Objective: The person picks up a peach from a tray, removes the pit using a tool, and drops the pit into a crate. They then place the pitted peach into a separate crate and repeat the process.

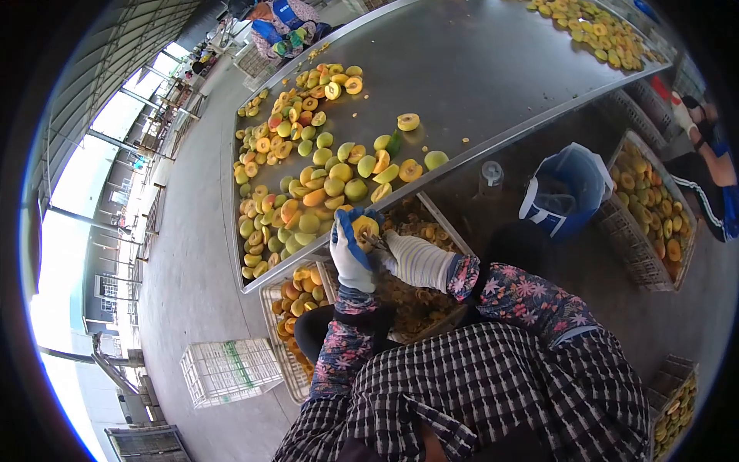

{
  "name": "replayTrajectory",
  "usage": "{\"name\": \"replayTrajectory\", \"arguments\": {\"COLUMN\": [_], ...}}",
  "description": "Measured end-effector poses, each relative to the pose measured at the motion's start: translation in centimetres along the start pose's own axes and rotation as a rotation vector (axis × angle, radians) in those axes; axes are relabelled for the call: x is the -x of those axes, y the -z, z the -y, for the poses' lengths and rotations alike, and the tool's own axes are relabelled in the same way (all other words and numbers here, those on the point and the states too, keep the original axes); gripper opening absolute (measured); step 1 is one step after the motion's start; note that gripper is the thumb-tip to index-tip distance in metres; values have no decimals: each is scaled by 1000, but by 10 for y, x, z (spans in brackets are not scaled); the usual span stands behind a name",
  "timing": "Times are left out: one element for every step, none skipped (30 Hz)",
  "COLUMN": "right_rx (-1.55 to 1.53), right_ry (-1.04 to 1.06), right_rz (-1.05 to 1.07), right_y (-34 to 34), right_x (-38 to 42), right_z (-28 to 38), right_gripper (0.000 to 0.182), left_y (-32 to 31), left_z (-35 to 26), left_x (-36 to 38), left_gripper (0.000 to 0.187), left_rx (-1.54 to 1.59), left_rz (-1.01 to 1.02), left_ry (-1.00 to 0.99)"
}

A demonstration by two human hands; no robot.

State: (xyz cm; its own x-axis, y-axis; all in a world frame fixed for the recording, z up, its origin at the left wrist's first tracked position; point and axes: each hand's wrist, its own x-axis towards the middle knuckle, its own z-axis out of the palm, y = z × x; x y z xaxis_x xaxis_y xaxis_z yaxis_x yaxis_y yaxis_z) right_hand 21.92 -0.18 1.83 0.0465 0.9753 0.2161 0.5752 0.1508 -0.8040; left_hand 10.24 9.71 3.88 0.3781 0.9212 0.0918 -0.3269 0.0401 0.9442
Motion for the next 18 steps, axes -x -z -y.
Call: {"name": "replayTrajectory", "arguments": {"right_rx": [-4,-8,-12,-286,-559,-834,-776,-716,-654,-504,-353,-199,-174,-148,-122,-128,-134,-141], "right_ry": [9,18,27,-178,-382,-585,-517,-449,-381,-258,-136,-14,-75,-135,-196,-185,-172,-158], "right_rz": [-19,-37,-55,36,128,223,203,179,150,104,59,15,45,78,111,127,146,165], "right_y": [-5,-14,-19,-9,11,22,21,19,18,11,2,1,1,1,4,8,15,18], "right_x": [1,1,1,1,-1,-2,-2,-1,-1,-1,0,-2,-2,-1,-1,0,0,-1], "right_z": [-4,-12,-16,2,34,52,52,49,45,35,21,19,18,17,20,24,28,31], "right_gripper": [34,35,35,34,34,34,34,34,34,34,34,34,34,33,32,32,31,31], "left_y": [4,6,7,8,9,10,10,9,8,6,4,3,4,6,5,6,9,8], "left_z": [-3,-4,-3,-1,3,7,11,15,18,17,14,12,12,15,12,8,-1,-10], "left_x": [-1,-2,-4,-3,-2,-1,1,2,1,2,3,3,2,1,1,1,1,2], "left_gripper": [45,46,45,44,44,44,44,44,44,45,45,46,45,45,45,44,43,42], "left_rx": [-79,-158,26,-19,-66,-113,-150,-184,-216,-241,-266,-291,-236,-181,-127,10,147,282], "left_rz": [39,77,41,43,45,47,41,37,38,37,34,32,33,32,31,59,84,107], "left_ry": [0,-1,114,48,-21,-89,-165,-243,-322,-317,-311,-307,-256,-206,-153,-23,107,236]}}
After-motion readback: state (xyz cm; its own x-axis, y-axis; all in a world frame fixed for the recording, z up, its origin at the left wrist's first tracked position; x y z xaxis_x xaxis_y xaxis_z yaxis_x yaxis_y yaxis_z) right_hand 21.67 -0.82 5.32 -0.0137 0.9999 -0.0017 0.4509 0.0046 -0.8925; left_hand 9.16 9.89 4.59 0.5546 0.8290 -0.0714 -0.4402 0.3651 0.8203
